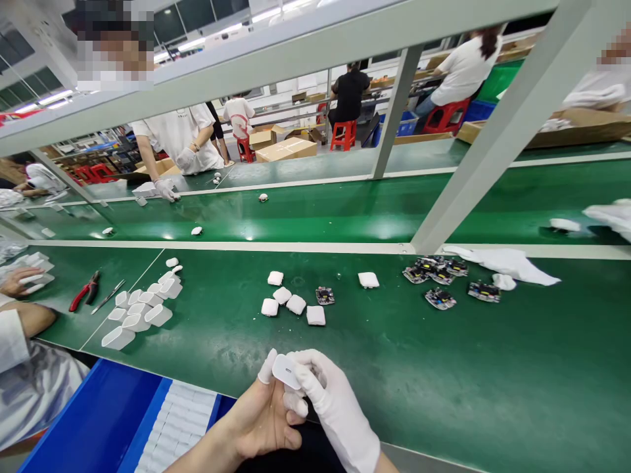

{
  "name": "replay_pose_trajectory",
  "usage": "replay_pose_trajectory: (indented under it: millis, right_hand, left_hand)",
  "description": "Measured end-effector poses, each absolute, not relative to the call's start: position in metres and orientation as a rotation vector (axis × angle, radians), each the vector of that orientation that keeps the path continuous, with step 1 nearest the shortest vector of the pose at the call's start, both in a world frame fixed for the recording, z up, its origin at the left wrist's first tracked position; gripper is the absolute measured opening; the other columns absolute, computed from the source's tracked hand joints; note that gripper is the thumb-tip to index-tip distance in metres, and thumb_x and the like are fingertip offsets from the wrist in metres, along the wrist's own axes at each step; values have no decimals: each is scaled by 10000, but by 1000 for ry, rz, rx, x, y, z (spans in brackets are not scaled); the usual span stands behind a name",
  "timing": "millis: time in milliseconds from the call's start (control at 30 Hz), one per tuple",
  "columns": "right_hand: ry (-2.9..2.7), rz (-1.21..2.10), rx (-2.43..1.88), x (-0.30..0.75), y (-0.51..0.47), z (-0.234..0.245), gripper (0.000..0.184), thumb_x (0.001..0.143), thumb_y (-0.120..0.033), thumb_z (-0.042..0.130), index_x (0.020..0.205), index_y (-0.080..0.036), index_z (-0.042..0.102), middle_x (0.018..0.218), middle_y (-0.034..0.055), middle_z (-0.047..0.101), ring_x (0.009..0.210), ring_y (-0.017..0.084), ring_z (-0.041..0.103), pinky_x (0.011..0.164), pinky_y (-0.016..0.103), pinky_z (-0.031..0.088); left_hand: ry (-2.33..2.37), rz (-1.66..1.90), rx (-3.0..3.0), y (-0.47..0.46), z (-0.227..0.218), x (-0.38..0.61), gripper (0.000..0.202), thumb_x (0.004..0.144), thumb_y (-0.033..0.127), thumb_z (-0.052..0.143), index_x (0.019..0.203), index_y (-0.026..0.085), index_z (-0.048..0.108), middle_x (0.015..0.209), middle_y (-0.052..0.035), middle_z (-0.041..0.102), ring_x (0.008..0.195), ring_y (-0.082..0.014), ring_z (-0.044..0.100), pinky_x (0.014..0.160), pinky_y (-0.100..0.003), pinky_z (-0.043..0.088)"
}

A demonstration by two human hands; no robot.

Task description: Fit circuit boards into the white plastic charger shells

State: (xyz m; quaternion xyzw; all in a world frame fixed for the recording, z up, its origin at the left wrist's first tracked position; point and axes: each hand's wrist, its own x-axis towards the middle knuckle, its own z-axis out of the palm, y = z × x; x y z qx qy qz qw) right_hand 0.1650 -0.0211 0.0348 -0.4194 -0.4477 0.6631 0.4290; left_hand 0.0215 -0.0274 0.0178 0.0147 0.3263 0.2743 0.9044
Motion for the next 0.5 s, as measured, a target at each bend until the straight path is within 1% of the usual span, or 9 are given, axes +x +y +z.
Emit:
replay_pose_trajectory:
  millis: [67,133,200,267,300,367,433,467,500]
  right_hand:
    - [-1165,1650,-1067,166,-15,34,441,808,-628,590,895,-200,653,820,52,659,767,235,614,701,328,514]
    - [-1247,1627,-1095,170,-7,33,454,807,-612,587,1003,-207,651,955,80,678,897,271,631,802,372,519]
    - [-1371,1612,-1145,174,2,32,454,802,-543,613,1110,-210,633,1042,94,676,970,283,629,861,396,513]
    - [-1548,1585,-1176,175,13,33,405,781,-419,649,1129,-210,637,981,79,693,896,263,648,812,381,534]
    - [-1643,1561,-1169,174,20,34,371,767,-346,659,1114,-215,647,925,60,699,835,243,651,771,360,543]
    - [-1781,1473,-1136,170,40,38,311,726,-236,679,1037,-225,676,826,17,698,729,201,641,688,312,549]
    - [-1799,1350,-1151,163,73,43,231,701,-193,717,930,-213,691,767,-10,688,674,170,630,647,277,548]
    - [-1763,1275,-1200,159,95,46,179,702,-196,742,874,-195,690,739,-16,679,655,159,624,636,266,546]
    - [-1728,1210,-1245,155,118,50,148,731,-211,746,861,-177,683,738,-13,673,655,152,621,642,265,545]
  left_hand:
    - [716,577,87,-24,15,20,587,778,728,522,888,157,602,670,-18,624,512,-80,458,513,-196,295]
    - [869,720,309,-20,14,17,574,727,716,593,840,153,591,667,-11,598,540,-90,459,522,-205,324]
    - [1105,924,766,-14,15,13,485,659,597,732,807,158,591,709,-14,595,618,-121,498,570,-232,383]
    - [1329,1072,1336,-7,17,8,378,601,398,821,826,173,616,760,-23,609,713,-170,526,646,-275,435]
    - [1403,1089,1584,-3,18,5,358,593,311,822,869,185,634,790,-31,620,752,-193,532,677,-300,454]
    - [1488,1073,1897,5,19,-2,429,617,211,782,1021,208,637,839,-42,638,792,-221,544,704,-338,486]
    - [1539,1020,2002,13,20,-13,605,642,179,751,1213,219,555,917,-54,645,796,-223,568,712,-357,513]
    - [1590,998,2017,18,20,-22,678,658,181,740,1289,218,494,976,-66,641,818,-226,581,733,-368,521]
    - [1668,982,2040,22,21,-33,710,684,198,727,1336,214,446,1043,-85,631,862,-236,590,767,-385,521]
